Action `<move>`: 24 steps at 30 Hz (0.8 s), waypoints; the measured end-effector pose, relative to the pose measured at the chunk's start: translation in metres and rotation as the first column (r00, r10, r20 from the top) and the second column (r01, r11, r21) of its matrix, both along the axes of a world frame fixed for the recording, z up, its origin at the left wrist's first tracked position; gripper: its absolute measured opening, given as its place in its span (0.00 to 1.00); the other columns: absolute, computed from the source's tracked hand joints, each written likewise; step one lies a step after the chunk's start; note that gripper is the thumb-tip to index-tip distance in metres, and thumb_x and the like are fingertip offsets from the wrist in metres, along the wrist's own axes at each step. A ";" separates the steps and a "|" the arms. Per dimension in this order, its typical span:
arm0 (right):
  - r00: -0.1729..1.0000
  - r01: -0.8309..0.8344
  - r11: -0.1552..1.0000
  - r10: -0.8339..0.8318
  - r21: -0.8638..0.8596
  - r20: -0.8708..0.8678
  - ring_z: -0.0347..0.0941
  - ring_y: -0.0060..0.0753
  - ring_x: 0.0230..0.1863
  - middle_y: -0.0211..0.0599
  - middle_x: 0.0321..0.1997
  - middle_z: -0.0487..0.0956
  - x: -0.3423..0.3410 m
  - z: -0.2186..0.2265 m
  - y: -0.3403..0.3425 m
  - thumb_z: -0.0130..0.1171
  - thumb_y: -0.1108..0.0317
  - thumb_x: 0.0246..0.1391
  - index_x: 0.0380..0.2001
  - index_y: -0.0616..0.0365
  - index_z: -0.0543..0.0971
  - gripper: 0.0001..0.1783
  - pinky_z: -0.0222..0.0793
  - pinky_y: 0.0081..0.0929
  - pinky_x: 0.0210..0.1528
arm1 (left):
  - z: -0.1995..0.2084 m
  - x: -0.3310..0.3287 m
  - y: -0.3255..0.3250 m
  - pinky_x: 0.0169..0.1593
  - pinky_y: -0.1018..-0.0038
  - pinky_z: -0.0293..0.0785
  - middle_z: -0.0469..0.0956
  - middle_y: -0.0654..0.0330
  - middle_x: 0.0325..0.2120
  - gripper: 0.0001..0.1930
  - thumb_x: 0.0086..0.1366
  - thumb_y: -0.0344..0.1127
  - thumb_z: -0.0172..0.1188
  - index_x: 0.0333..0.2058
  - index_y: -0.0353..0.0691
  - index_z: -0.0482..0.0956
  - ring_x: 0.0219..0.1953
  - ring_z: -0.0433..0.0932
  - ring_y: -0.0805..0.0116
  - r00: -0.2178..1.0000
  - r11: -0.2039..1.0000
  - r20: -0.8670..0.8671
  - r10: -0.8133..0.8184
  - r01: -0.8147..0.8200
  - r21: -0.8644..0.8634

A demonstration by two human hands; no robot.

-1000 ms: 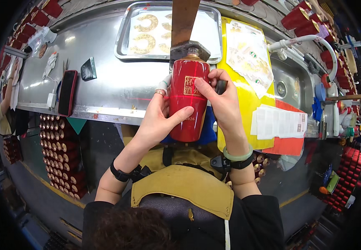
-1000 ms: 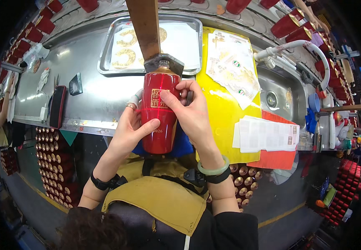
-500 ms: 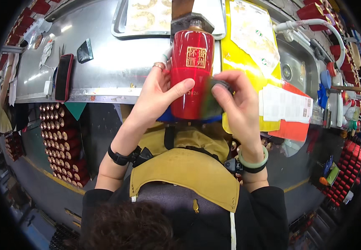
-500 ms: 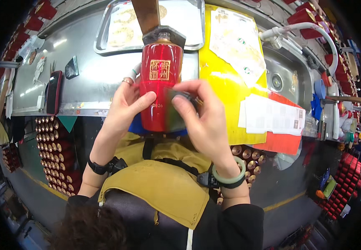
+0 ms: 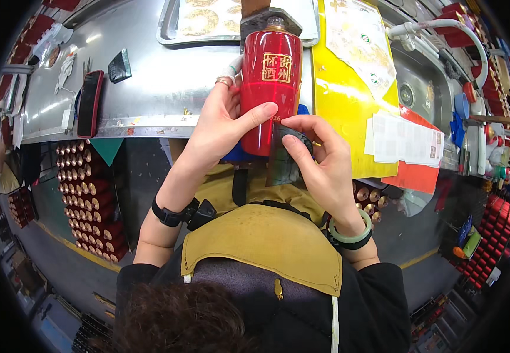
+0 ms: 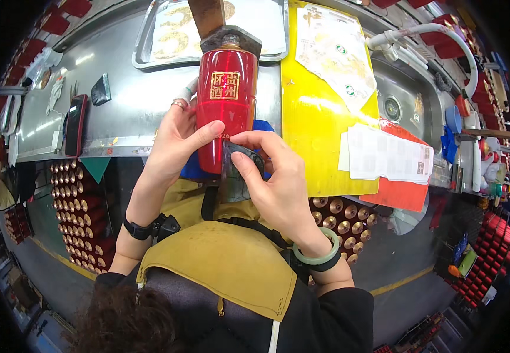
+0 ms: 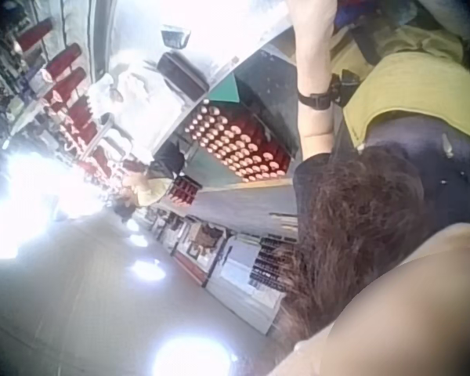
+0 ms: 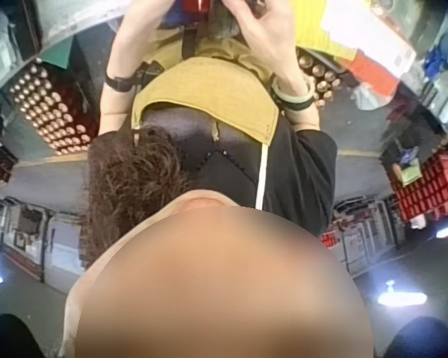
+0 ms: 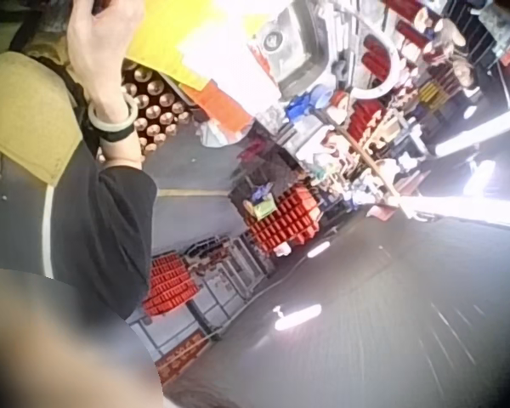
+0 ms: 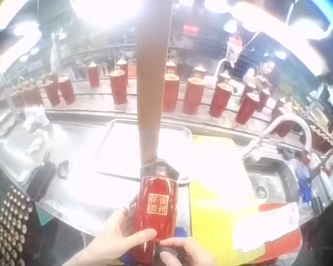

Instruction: Applying decorative labels and seals to red liquor bottles on a production line.

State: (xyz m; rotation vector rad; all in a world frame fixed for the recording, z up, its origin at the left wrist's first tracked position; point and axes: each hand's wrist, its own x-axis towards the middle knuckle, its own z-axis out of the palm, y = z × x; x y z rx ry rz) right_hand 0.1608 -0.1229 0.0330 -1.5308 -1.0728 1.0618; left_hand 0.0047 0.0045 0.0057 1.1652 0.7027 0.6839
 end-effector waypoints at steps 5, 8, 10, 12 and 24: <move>0.999 0.017 1.000 -0.017 -0.016 -0.027 0.74 0.22 0.51 0.34 0.49 0.80 -0.001 -0.001 0.001 0.61 0.78 0.63 0.51 0.68 0.77 0.14 0.69 0.21 0.55 | 0.000 0.001 -0.001 0.65 0.66 0.71 0.70 0.48 0.60 0.49 0.63 0.33 0.72 0.72 0.29 0.46 0.61 0.73 0.64 1.000 1.000 0.026 0.004 -0.004 -0.014; 1.000 0.023 1.000 -0.023 -0.004 0.012 0.75 0.22 0.50 0.34 0.49 0.80 -0.001 -0.007 0.002 0.61 0.79 0.62 0.51 0.68 0.78 0.14 0.70 0.21 0.54 | 0.000 0.000 -0.001 0.65 0.66 0.71 0.70 0.47 0.60 0.48 0.63 0.33 0.72 0.71 0.29 0.47 0.61 0.73 0.63 1.000 1.000 0.011 0.001 -0.001 -0.014; 0.996 0.062 0.995 -0.067 0.079 0.065 0.76 0.25 0.42 0.36 0.43 0.81 -0.003 -0.010 0.002 0.63 0.78 0.60 0.47 0.65 0.80 0.12 0.71 0.22 0.46 | 0.000 0.000 -0.001 0.65 0.66 0.71 0.70 0.47 0.60 0.48 0.63 0.33 0.72 0.71 0.29 0.47 0.61 0.73 0.63 1.000 1.000 0.001 -0.005 0.005 -0.011; 0.984 0.098 0.985 -0.117 0.145 0.131 0.78 0.31 0.35 0.39 0.37 0.81 -0.005 -0.012 0.003 0.66 0.77 0.55 0.42 0.62 0.82 0.10 0.72 0.25 0.39 | -0.001 0.001 -0.001 0.65 0.65 0.71 0.70 0.47 0.59 0.47 0.63 0.34 0.72 0.70 0.29 0.48 0.61 0.73 0.62 1.000 1.000 0.031 -0.001 0.001 -0.006; 0.980 0.116 0.978 -0.142 0.174 0.142 0.79 0.35 0.37 0.40 0.36 0.80 -0.008 -0.016 0.002 0.66 0.78 0.54 0.41 0.62 0.82 0.11 0.74 0.28 0.41 | -0.001 0.001 -0.002 0.65 0.65 0.71 0.71 0.47 0.58 0.46 0.63 0.34 0.72 0.69 0.28 0.50 0.60 0.74 0.62 1.000 1.000 -0.006 0.015 -0.015 0.021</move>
